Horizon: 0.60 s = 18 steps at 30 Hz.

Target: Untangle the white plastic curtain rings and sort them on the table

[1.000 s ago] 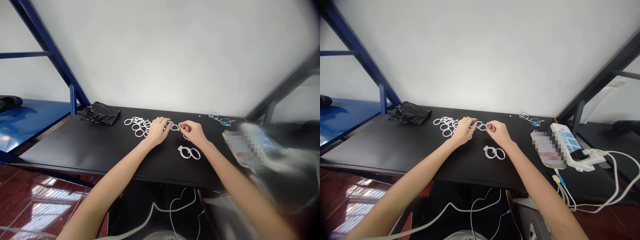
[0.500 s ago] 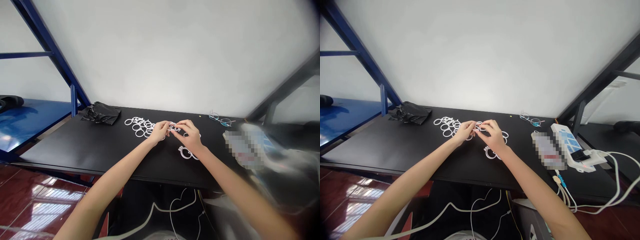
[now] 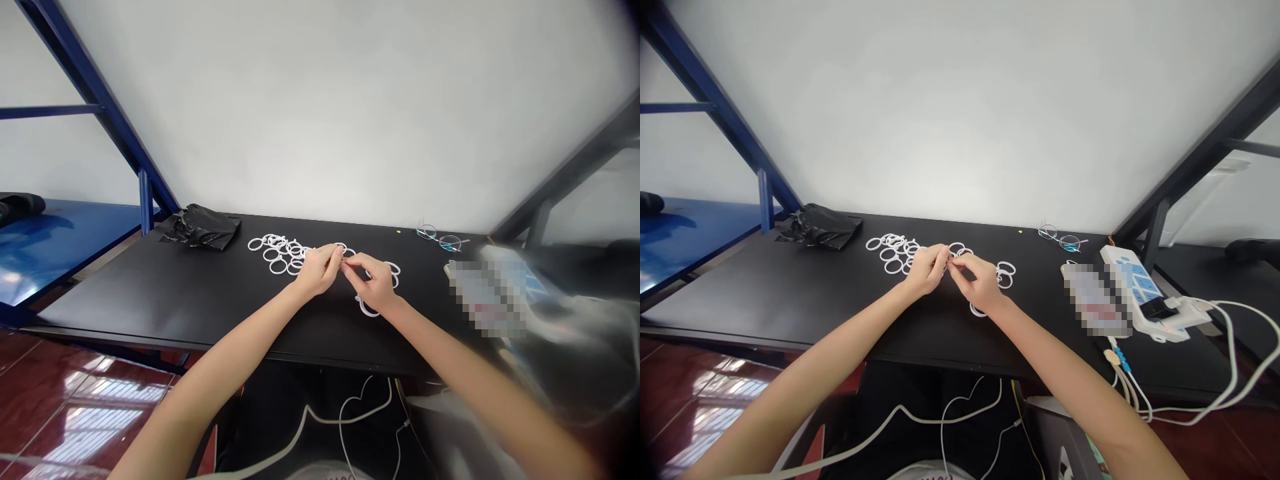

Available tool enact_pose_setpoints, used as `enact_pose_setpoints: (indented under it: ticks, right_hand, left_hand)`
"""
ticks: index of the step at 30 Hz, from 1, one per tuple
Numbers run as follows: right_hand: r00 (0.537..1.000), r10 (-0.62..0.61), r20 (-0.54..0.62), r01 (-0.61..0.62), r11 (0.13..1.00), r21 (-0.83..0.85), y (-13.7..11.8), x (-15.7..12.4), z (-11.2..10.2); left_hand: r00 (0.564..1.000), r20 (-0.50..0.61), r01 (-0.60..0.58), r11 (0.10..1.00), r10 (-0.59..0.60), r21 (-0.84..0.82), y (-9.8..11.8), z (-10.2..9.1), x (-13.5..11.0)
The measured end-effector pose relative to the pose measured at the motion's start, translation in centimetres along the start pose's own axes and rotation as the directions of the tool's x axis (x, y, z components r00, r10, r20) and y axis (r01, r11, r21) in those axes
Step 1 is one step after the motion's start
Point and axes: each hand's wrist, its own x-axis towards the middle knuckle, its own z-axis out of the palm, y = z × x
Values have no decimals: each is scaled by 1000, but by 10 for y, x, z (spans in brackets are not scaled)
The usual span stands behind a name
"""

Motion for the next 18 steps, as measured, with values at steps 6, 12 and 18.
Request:
enact_pose_setpoints:
  ticks: [6, 12, 18]
  right_hand:
    - [997, -47, -56, 48, 999, 4, 2, 0, -3]
    - [998, -42, -46, 43, 999, 12, 0, 0, -2]
    - [999, 38, 1, -38, 999, 31, -4, -4, 1]
  left_hand:
    - [976, 29, -216, 966, 214, 145, 5, -3, -2]
    - [956, 6, -286, 923, 294, 257, 4, -1, -4]
    - [966, 29, -256, 926, 258, 277, 3, -1, -4]
